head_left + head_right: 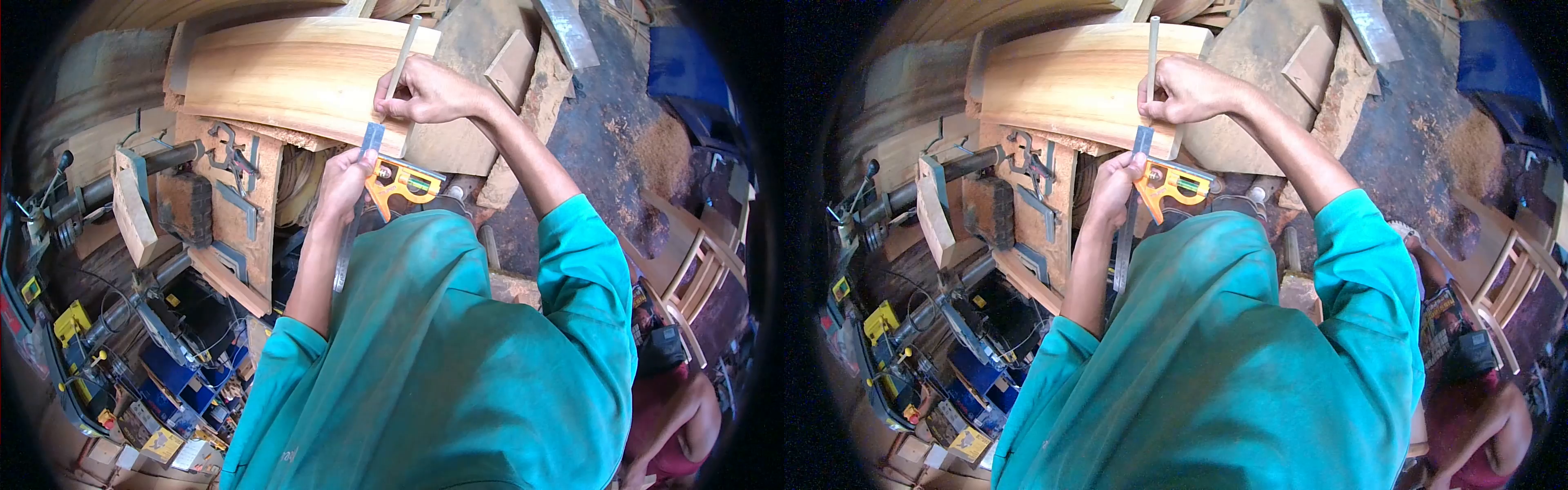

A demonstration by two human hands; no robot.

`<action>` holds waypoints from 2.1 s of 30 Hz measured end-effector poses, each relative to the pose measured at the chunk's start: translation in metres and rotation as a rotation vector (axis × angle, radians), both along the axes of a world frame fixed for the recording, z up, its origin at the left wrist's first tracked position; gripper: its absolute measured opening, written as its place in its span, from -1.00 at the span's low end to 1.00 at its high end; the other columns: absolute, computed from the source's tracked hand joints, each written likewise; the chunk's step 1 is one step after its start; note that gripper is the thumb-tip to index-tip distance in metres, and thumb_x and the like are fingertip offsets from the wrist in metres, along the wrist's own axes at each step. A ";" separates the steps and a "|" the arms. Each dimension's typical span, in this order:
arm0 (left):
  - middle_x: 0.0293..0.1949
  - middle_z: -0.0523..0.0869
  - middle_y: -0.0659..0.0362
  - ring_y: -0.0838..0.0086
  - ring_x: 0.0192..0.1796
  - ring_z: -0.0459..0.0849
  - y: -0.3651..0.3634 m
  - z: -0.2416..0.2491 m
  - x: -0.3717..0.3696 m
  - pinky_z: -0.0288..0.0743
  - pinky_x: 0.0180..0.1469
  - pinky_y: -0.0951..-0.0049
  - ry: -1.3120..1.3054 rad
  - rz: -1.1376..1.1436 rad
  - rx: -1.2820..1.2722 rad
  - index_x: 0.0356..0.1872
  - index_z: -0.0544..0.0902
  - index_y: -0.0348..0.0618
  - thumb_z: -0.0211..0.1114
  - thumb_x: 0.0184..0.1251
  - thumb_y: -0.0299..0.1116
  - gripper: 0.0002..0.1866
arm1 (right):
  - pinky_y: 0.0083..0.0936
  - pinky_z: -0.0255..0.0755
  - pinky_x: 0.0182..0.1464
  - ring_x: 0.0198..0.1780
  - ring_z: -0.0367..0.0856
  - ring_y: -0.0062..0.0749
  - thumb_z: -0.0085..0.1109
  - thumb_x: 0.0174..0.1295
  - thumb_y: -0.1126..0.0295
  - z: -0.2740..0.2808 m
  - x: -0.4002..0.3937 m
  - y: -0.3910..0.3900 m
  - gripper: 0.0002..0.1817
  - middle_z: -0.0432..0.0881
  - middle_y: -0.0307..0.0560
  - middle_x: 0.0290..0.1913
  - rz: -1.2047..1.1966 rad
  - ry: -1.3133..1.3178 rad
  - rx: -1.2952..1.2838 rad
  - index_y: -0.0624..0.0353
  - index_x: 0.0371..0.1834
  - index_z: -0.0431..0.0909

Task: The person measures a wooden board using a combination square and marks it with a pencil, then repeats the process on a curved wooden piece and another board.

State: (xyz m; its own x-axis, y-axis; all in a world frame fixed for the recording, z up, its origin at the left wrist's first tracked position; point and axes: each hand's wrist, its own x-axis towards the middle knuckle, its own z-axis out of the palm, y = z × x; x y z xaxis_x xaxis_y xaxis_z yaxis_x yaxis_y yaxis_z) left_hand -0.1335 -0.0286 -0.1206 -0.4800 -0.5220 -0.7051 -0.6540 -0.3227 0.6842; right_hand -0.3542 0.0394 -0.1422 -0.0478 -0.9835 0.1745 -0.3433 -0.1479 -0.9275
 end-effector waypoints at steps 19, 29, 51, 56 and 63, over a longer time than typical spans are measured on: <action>-0.31 0.66 0.14 0.63 -0.35 0.63 0.114 0.039 -0.101 0.55 -0.31 0.62 0.640 0.430 -0.009 -0.03 0.46 -0.33 0.11 0.49 -0.40 -0.80 | -0.68 0.40 -0.39 -0.39 0.60 -0.56 0.03 0.44 0.37 0.094 -0.094 0.170 -0.71 0.72 0.12 -0.19 -0.899 -0.269 -0.179 0.36 0.06 0.56; -0.48 0.48 0.28 0.73 -0.51 0.43 0.075 0.109 -0.164 0.33 -0.54 0.63 0.982 0.696 0.131 -0.31 0.44 -0.18 0.16 0.47 -0.32 -0.82 | -0.65 0.45 -0.41 -0.42 0.63 -0.46 0.00 0.44 0.33 0.151 -0.102 0.154 -0.67 0.71 0.21 -0.20 -1.002 -0.042 -0.390 0.42 0.03 0.54; -0.06 0.66 0.10 0.42 -0.04 0.67 0.099 -0.014 -0.090 0.59 0.03 0.30 0.597 0.884 0.392 0.11 0.49 -0.23 0.02 0.54 -0.24 -0.68 | -0.70 0.46 -0.37 -0.39 0.59 -0.63 0.18 0.35 0.40 0.095 -0.016 0.078 -0.79 0.73 -0.07 -0.30 -0.509 -0.316 -0.012 0.30 -0.06 0.63; -0.05 0.62 0.14 0.46 -0.03 0.62 0.105 -0.019 -0.095 0.54 0.00 0.35 0.639 0.975 0.327 0.10 0.49 -0.21 0.00 0.56 -0.23 -0.70 | -0.67 0.49 -0.41 -0.38 0.66 -0.60 0.21 0.30 0.45 0.078 -0.003 0.054 -0.84 0.73 -0.10 -0.39 -0.434 -0.167 0.020 0.29 -0.15 0.68; -0.12 0.62 0.10 0.41 -0.13 0.66 0.101 -0.017 -0.097 0.62 -0.09 0.37 0.625 1.054 0.383 0.02 0.50 -0.26 0.10 0.49 -0.30 -0.75 | -0.56 0.41 -0.46 -0.53 0.54 -0.59 0.26 0.26 0.29 0.063 0.000 0.011 -0.77 0.69 -0.09 -0.49 -0.122 0.082 0.133 0.26 -0.21 0.70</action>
State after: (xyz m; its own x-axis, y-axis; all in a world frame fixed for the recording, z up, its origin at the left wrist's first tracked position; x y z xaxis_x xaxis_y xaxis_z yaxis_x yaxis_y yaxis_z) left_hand -0.2304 0.0722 -0.1379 -0.2629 -0.6648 -0.6993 0.4331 -0.7289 0.5301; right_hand -0.3541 0.0508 -0.0797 -0.1595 -0.9859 0.0516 -0.4268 0.0217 -0.9041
